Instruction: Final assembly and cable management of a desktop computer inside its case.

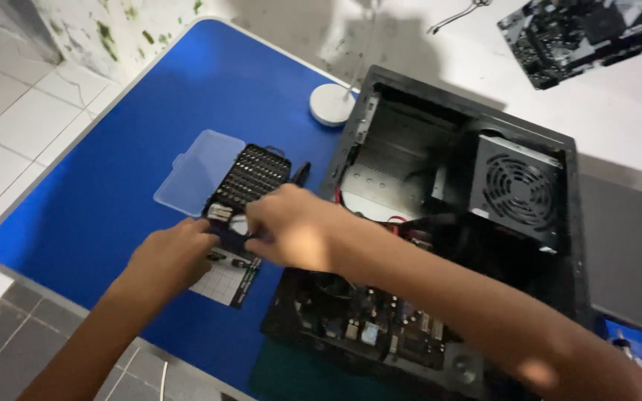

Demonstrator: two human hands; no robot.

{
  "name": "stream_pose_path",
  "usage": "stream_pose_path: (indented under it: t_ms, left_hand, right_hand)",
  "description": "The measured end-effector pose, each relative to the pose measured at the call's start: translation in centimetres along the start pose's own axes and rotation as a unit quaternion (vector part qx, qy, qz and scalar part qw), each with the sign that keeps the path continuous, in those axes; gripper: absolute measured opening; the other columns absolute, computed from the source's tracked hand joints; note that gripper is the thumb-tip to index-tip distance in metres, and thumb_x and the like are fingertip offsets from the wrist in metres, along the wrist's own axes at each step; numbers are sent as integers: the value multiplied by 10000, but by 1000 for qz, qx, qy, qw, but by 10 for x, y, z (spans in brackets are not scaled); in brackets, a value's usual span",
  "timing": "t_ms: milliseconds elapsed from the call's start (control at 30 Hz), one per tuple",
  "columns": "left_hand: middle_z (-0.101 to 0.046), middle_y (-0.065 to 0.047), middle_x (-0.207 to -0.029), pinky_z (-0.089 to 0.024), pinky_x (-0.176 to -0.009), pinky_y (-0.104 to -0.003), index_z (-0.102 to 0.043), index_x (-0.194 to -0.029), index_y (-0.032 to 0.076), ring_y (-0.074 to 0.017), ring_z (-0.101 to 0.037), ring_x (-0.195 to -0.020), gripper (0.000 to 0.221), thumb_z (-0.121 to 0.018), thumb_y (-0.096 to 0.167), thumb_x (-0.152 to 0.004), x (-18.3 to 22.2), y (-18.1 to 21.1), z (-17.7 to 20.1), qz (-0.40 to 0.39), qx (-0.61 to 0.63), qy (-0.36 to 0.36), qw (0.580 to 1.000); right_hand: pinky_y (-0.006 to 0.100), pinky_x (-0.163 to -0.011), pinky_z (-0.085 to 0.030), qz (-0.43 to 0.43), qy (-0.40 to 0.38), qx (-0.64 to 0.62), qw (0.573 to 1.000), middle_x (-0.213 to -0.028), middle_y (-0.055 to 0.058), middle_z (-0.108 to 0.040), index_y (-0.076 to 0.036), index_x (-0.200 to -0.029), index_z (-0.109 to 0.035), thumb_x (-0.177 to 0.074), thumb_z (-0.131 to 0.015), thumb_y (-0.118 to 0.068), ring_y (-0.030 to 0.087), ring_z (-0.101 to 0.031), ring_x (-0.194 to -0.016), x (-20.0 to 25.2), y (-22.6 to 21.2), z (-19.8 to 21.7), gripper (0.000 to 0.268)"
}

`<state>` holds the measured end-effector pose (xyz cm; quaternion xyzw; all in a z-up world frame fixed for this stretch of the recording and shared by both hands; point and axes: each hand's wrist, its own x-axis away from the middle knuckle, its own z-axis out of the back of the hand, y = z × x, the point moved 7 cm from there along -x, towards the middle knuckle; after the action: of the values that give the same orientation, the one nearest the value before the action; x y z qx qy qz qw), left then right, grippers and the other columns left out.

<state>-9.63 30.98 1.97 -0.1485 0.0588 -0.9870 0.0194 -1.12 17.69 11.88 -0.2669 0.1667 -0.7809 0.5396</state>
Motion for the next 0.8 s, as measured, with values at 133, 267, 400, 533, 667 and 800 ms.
stream_pose_path:
  t_ms: [133,267,400,533,667,800]
  left_hand:
    - [-701,-18,-1184,-665,-800,-353,-739,-1126,175,-226,-709,-1115,302,-770,324,-866,14,18,44,28,36,9,999]
    - [-711,24,-1224,-640,-821,-375,-731,-1168,265,-204,-711,-1089,313,-634,461,-944,14,12,80,130,82,-5,988]
    - [-738,-107,-1150,-565,-790,-432,-711,-1219,108,-282,-698,-980,398,-597,450,-1051,24,-22,91,287,236,120,921]
    - [-746,-223,-1126,-514,-883,-546,-683,-1308,-17,-412,-681,-1071,579,-657,495,-1040,4,-77,49,318,285,215,878]
    - [-633,-263,-1377,-462,-1041,-586,-511,-1493,-3,-436,-580,-1271,699,-571,522,-1036,-10,-76,28,389,369,72,841]
    - [-587,-257,-1438,-474,-1057,-583,-481,-1525,45,-423,-576,-1290,631,-638,396,-1024,-20,-78,18,412,384,51,825]
  right_hand:
    - [378,-508,-620,121,188,-91,970,-767,216,-746,35,-886,-722,-908,-650,-75,365,-725,-588,83,-5,62,133]
    - [309,-640,-651,40,238,-58,969,-780,69,-778,-73,-876,-744,-869,-767,-194,200,-793,-731,126,28,93,124]
    - [267,-722,-659,-30,238,-40,970,-757,-4,-818,-112,-847,-772,-911,-753,-291,119,-810,-739,153,45,101,191]
    - [243,-656,-575,8,287,-32,957,-739,-49,-787,-148,-807,-739,-895,-776,-272,86,-749,-642,155,51,102,156]
    - [242,-676,-600,-1,250,-87,964,-790,-11,-785,-126,-840,-747,-914,-742,-261,99,-722,-701,136,51,102,155]
    - [291,-885,-678,35,213,-194,957,-934,105,-806,-33,-964,-736,-920,-694,-207,188,-787,-841,107,45,98,184]
